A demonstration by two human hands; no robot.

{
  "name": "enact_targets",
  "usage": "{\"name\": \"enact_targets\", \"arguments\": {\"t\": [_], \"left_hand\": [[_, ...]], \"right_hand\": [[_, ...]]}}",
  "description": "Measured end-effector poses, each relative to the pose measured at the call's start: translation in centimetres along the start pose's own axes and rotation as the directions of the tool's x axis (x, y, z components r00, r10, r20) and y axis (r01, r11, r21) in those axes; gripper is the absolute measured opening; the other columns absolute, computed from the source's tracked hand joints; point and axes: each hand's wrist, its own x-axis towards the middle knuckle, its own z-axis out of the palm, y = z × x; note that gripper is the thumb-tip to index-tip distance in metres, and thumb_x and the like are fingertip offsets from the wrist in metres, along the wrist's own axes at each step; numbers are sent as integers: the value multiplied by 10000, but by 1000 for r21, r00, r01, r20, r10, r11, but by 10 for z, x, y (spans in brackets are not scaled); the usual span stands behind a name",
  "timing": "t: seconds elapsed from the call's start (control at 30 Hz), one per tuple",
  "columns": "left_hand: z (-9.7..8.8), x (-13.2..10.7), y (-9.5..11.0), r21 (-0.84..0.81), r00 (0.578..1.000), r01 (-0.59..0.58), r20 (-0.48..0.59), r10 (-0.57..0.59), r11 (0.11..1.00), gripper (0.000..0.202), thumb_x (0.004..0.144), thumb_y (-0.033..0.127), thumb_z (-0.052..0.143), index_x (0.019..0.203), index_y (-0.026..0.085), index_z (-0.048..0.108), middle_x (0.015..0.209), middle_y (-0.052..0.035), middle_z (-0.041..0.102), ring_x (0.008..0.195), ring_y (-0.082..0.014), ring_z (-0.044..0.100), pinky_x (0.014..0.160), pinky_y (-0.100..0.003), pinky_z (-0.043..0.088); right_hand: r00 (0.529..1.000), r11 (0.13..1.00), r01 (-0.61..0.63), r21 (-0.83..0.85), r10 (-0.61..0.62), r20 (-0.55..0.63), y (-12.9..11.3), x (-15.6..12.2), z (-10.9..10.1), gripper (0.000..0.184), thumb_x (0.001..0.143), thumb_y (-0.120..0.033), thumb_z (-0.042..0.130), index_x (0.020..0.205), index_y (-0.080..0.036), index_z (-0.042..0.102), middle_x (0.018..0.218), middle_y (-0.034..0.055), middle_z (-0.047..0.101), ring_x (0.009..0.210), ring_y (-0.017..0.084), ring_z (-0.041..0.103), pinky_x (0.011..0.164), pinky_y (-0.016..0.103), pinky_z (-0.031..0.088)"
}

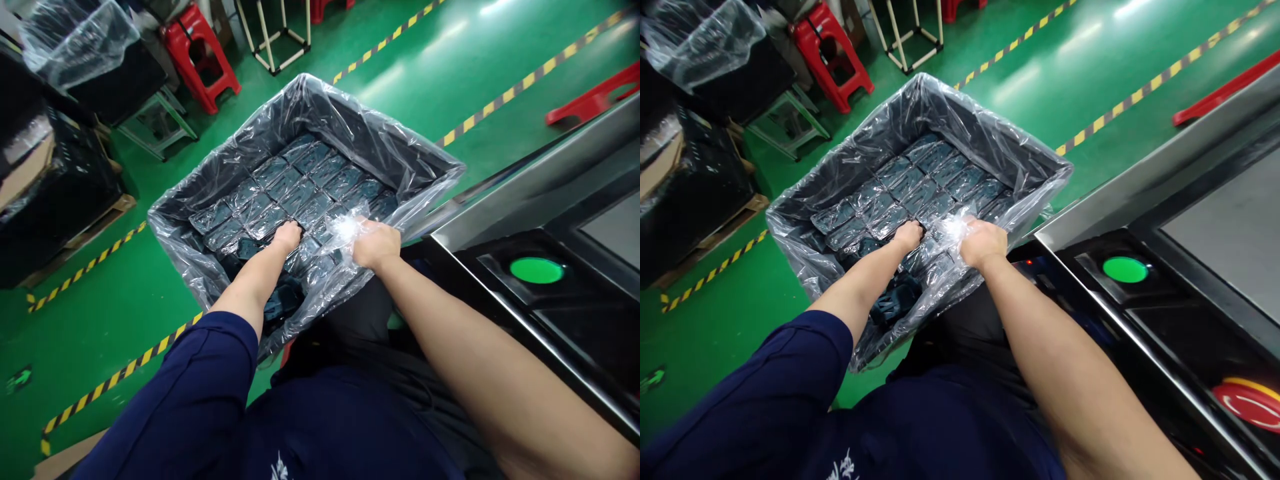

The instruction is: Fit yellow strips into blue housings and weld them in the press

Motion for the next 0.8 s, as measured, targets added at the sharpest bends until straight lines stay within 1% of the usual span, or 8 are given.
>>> {"name": "enact_targets", "arguments": {"t": [0.13,0.23,0.33,0.4,0.5,0.6,0.7,0.8], "left_hand": [[2,-3,-7,6,999,-42,2,42,999,372,926,186,387,1088,174,722,1195,-131,574,1131,-251,514,954,-338,459],[1,-7,-17,13,997,-76,18,76,997,332,894,234,469,1113,237,718,1255,-104,544,1134,-270,504,956,-370,455],[-2,-11,-25,29,992,-120,33,119,992,392,841,246,553,1205,321,675,1295,-70,530,1171,-292,475,978,-405,436],[-3,-12,-26,43,989,-145,34,144,989,401,845,238,545,1213,335,670,1284,-62,542,1180,-286,463,996,-408,418],[-3,-12,-19,62,987,-158,18,157,986,354,887,210,468,1129,276,718,1217,-86,578,1177,-273,457,999,-393,401],[-2,-9,-10,75,986,-166,3,167,983,374,906,169,401,1051,205,744,1163,-128,597,1185,-281,454,989,-396,397],[-1,-6,-6,78,985,-173,1,174,982,386,916,156,375,1034,169,743,1157,-146,602,1189,-283,463,987,-392,394],[0,-5,-7,73,987,-161,1,161,984,378,920,146,376,1055,140,729,1167,-162,603,1181,-277,483,980,-377,404]], "right_hand": [[1000,1000,11,17,-11,4,0,0,0,310,832,-305,534,1116,-244,643,1057,90,728,983,298,691,796,359,507],[1000,1000,11,18,-11,3,1,0,0,310,833,-305,533,1116,-245,645,1056,93,728,985,295,691,800,357,506],[1000,1000,20,13,-20,11,1,1,0,314,842,-299,515,1124,-240,639,1063,98,727,995,300,689,801,365,510],[1000,1000,14,5,-14,14,1,1,1,313,839,-298,513,1121,-244,636,1062,94,729,997,308,689,800,375,514],[1000,1000,6,-2,-6,16,0,1,0,310,836,-300,517,1119,-248,634,1060,90,730,993,313,690,800,380,515],[1000,1000,20,3,-20,22,0,0,-2,313,837,-290,518,1124,-237,633,1069,105,726,995,314,689,797,375,512],[999,1000,17,-7,-17,27,-1,0,-3,323,833,-280,523,1132,-226,633,1070,118,724,1004,325,686,792,378,512],[1000,1000,13,-3,-13,20,0,0,-2,310,851,-299,519,1131,-239,637,1084,112,723,1020,322,680,806,381,511]]}}
